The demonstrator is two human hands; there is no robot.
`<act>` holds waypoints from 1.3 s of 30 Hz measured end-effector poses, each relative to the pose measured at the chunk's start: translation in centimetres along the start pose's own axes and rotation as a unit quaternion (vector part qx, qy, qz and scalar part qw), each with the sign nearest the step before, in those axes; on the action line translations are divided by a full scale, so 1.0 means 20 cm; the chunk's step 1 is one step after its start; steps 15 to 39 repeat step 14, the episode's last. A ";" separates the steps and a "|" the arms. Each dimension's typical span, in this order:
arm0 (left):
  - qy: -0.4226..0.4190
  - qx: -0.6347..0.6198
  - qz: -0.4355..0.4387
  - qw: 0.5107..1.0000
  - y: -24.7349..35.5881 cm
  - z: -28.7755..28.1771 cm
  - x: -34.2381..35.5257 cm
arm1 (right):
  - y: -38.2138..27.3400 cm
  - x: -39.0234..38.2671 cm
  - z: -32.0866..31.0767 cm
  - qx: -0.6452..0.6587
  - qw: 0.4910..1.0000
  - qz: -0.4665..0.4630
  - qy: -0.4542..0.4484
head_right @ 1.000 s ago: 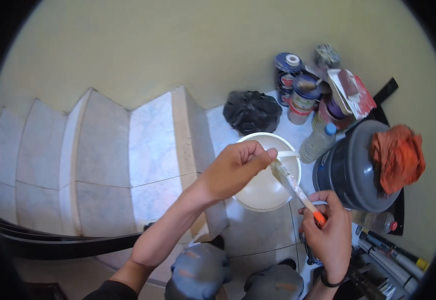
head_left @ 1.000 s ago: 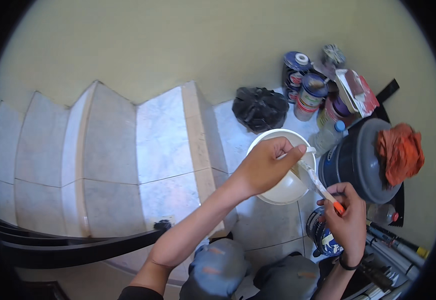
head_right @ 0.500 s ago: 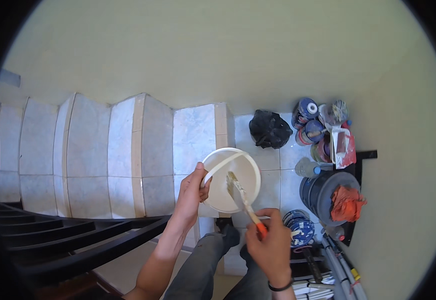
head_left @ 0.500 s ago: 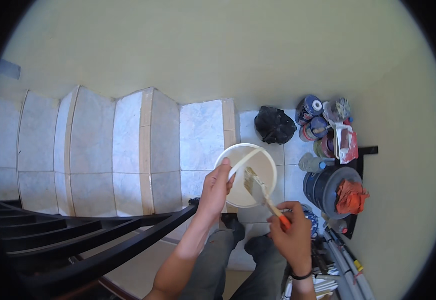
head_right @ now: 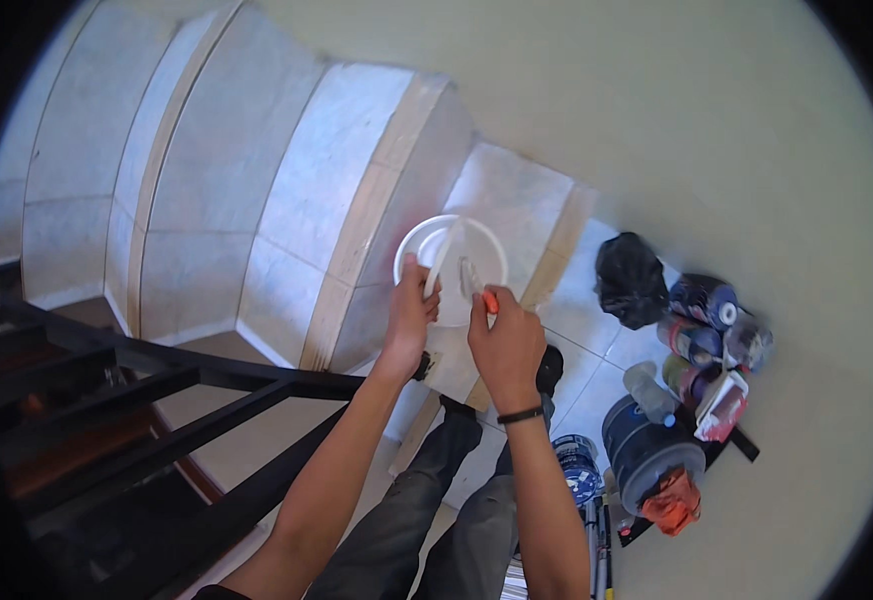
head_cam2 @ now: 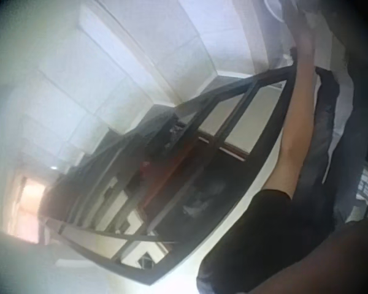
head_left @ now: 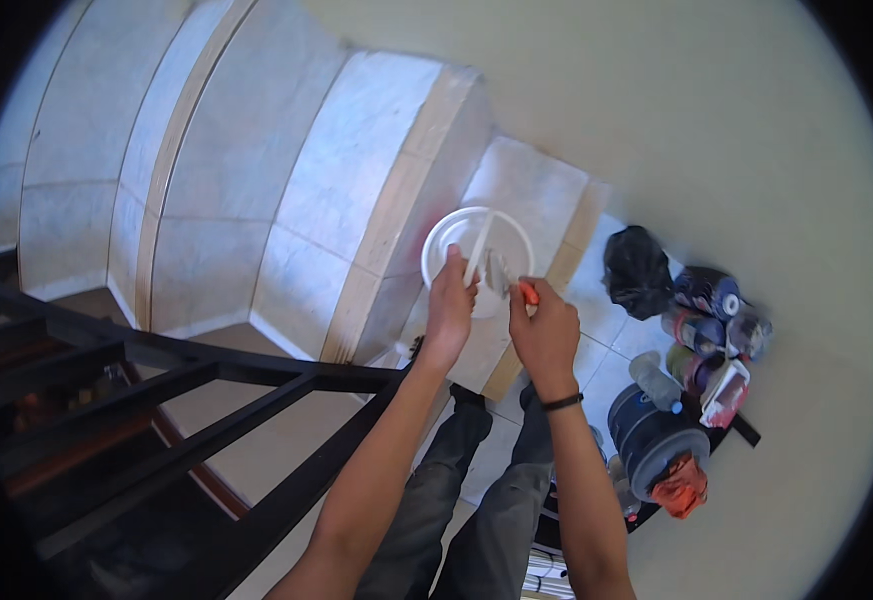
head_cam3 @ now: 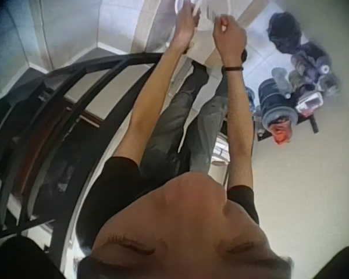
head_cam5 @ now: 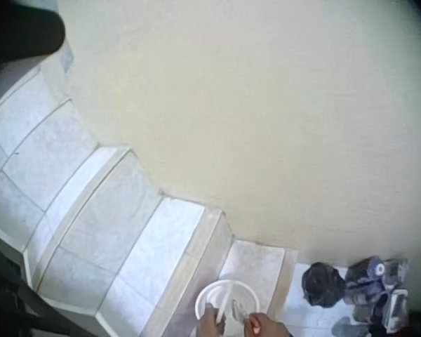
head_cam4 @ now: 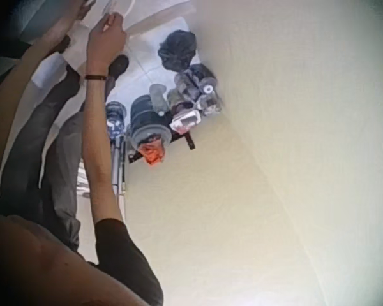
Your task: The person pours water from a bottle into a bucket of white paint, stirs the mixture with a flat stick, and then dips a brush into the bucket.
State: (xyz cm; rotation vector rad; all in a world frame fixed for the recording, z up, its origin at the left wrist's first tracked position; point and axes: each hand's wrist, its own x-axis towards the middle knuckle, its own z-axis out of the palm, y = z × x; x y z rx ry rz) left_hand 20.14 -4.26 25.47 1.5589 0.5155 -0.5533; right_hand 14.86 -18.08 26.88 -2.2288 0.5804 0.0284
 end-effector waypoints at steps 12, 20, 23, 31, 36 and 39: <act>0.229 0.007 0.099 0.968 -0.16 -0.11 0.22 | 0.07 0.47 0.37 -0.220 0.963 -0.074 -0.137; 0.266 0.092 0.084 0.956 -0.17 -0.14 0.21 | 0.06 0.47 0.39 -0.233 0.957 -0.071 -0.158; 0.266 0.092 0.084 0.956 -0.17 -0.14 0.21 | 0.06 0.47 0.39 -0.233 0.957 -0.071 -0.158; 0.266 0.092 0.084 0.956 -0.17 -0.14 0.21 | 0.06 0.47 0.39 -0.233 0.957 -0.071 -0.158; 0.266 0.092 0.084 0.956 -0.17 -0.14 0.21 | 0.06 0.47 0.39 -0.233 0.957 -0.071 -0.158; 0.266 0.092 0.084 0.956 -0.17 -0.14 0.21 | 0.06 0.47 0.39 -0.233 0.957 -0.071 -0.158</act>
